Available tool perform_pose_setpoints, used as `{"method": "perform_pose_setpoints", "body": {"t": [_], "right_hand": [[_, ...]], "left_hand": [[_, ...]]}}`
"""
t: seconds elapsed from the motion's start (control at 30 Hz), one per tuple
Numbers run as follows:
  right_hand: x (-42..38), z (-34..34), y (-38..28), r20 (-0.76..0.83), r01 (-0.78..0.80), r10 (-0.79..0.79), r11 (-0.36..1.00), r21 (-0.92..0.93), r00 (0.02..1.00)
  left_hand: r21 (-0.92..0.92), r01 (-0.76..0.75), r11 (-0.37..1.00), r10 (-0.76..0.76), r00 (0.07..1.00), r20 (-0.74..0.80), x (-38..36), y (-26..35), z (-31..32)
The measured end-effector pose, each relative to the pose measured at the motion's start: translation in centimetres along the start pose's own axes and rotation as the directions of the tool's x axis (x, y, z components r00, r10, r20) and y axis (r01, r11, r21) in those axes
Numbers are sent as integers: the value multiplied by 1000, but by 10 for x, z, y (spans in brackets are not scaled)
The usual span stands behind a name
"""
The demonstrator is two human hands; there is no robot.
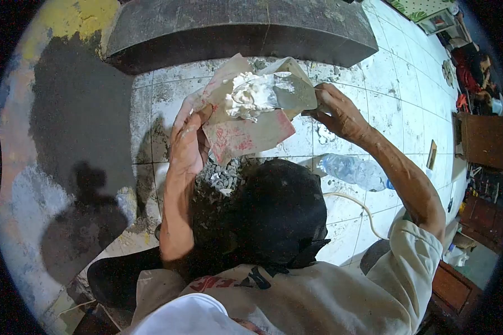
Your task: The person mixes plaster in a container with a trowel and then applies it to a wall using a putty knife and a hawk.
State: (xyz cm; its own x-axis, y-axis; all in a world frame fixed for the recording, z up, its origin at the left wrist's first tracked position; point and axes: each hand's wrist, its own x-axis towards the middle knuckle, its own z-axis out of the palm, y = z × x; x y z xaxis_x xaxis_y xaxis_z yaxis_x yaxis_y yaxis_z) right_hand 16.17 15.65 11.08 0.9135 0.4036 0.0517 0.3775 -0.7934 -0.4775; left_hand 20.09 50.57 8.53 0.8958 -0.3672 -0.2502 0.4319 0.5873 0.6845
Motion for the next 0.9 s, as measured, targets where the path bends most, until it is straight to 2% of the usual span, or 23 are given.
{"method": "perform_pose_setpoints", "body": {"t": [0.07,0.17,0.33,0.37,0.43,0.53,0.6,0.7,0.73,0.77,0.8,0.87,0.9], "right_hand": [[1,2,3,-35,-5,6,1000,28,999],[0,-1,13,-43,38,-40,998,-45,998],[-17,-5,34,-20,-48,48,999,9,999],[-22,-5,41,-28,-57,55,997,-57,998],[-27,-9,47,-27,-89,88,994,-59,996],[-25,-21,48,9,-120,122,985,-122,993],[-18,-30,49,161,-71,111,968,-239,981],[0,-20,53,214,23,46,951,-310,976],[6,-13,56,245,67,16,943,-327,969],[12,-8,59,283,52,58,929,-367,957],[15,2,75,352,55,82,930,-363,932],[32,14,47,179,185,-99,802,-568,979],[45,17,30,172,183,-100,792,-582,980]], "left_hand": [[-2,-22,1000,22,1000,8,-2,2,4],[-17,-67,998,67,997,45,1,-5,1],[6,-61,998,61,998,9,3,-8,-5],[5,-66,998,65,998,9,4,-7,-5],[-21,-98,995,96,991,-94,5,-5,-5],[-5,-161,987,158,974,-160,6,5,-9],[15,-171,985,170,964,-207,7,8,-12],[-17,-193,981,186,965,-185,8,13,-10],[35,-156,987,160,955,-248,10,11,-7],[88,-126,988,148,934,-325,10,11,-6],[107,-154,982,182,916,-357,7,9,-6],[-84,-219,972,170,904,-391,6,0,-7],[-94,-242,966,196,917,-347,7,-4,-12]]}}
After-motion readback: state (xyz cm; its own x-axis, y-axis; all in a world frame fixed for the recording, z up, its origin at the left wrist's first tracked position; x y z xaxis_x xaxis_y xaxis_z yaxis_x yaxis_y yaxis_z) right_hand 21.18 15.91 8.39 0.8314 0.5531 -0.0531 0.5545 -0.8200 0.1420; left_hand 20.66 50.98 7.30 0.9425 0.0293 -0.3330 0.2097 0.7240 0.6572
